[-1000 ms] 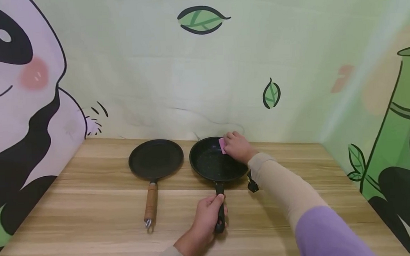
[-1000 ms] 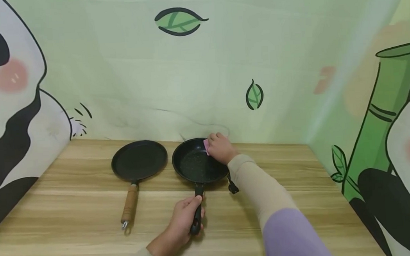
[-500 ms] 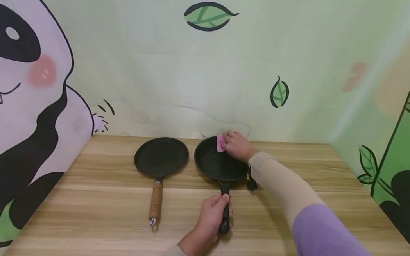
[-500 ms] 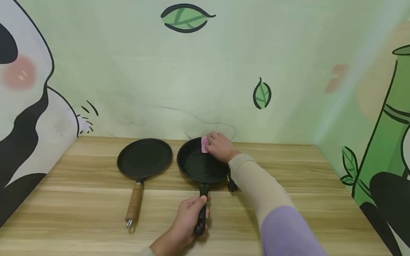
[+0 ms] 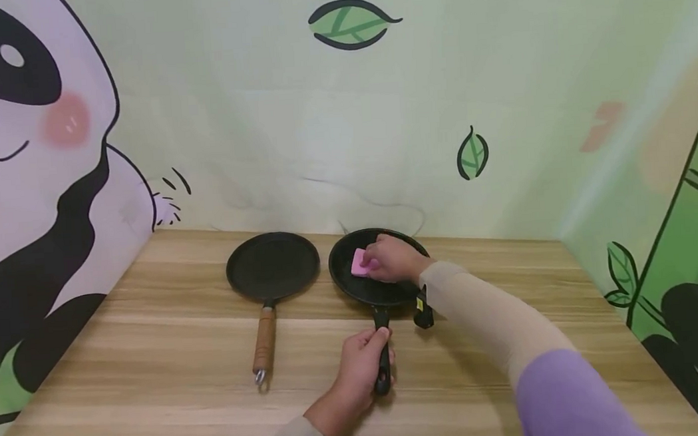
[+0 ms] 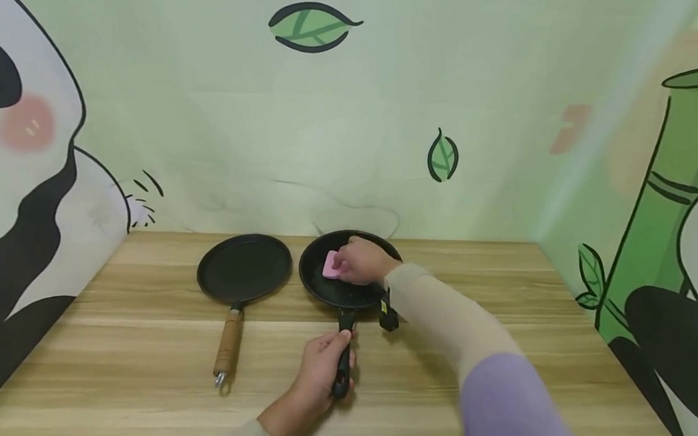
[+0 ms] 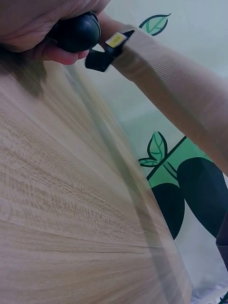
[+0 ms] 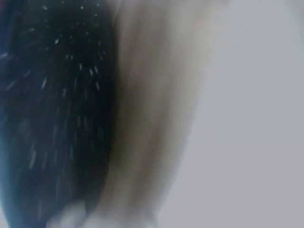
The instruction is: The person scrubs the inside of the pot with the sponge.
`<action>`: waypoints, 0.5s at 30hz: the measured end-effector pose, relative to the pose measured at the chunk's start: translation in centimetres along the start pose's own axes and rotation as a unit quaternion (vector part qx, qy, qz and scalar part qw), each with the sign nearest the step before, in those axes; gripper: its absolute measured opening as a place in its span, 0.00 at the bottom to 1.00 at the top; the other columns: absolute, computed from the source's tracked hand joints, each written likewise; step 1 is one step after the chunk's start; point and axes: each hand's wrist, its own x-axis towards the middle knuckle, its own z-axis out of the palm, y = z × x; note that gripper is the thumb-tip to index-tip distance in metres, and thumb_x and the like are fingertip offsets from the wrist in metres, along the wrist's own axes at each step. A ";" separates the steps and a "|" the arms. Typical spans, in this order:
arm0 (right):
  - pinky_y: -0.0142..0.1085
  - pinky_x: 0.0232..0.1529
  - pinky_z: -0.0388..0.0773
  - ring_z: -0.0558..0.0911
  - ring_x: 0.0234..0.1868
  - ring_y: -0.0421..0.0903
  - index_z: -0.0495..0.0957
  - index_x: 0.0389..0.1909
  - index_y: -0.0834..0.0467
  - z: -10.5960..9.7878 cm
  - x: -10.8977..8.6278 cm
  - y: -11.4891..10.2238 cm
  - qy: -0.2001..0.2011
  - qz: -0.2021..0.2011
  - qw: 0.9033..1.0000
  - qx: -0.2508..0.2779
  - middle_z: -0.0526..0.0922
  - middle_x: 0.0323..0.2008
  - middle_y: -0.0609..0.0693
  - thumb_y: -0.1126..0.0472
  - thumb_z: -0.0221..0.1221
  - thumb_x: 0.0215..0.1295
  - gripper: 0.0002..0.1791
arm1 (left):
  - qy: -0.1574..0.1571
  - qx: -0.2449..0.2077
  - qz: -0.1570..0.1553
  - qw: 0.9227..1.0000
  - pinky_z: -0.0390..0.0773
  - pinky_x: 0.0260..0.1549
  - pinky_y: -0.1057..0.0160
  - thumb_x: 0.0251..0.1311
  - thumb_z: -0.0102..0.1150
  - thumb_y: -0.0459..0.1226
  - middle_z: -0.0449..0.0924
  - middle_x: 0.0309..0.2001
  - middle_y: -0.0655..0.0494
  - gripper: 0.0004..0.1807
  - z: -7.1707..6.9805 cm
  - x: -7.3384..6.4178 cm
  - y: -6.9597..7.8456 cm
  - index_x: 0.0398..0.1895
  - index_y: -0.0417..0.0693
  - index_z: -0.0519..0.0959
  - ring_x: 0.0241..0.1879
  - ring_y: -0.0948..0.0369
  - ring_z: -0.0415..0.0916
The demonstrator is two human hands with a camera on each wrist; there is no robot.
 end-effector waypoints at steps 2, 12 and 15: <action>0.37 0.43 0.74 0.74 0.38 0.45 0.88 0.43 0.51 -0.1 -0.6 -0.7 -0.029 0.007 0.999 0.032 0.87 0.36 0.42 0.53 0.68 0.61 0.11 | 0.005 -0.002 0.006 1.000 0.72 0.09 0.66 0.71 0.53 0.40 0.71 0.19 0.56 0.19 0.1 0.1 -0.1 0.49 0.28 0.77 0.14 0.64 0.66; 0.34 0.43 0.75 0.74 0.38 0.41 0.88 0.43 0.48 -0.7 -1.9 -3.2 -0.057 0.016 0.997 0.044 0.87 0.37 0.40 0.52 0.67 0.63 0.10 | 0.016 -0.005 0.011 1.000 0.72 0.10 0.65 0.72 0.52 0.41 0.70 0.19 0.55 0.19 0.3 0.0 -0.1 0.49 0.29 0.77 0.15 0.64 0.66; 0.36 0.47 0.76 0.76 0.40 0.42 0.88 0.44 0.48 -1.0 -1.0 -3.0 -0.066 0.032 0.997 0.032 0.87 0.39 0.41 0.52 0.66 0.64 0.10 | 0.018 -0.011 0.006 1.000 0.72 0.10 0.65 0.72 0.52 0.41 0.70 0.19 0.56 0.19 0.4 0.0 -0.2 0.51 0.30 0.77 0.16 0.64 0.66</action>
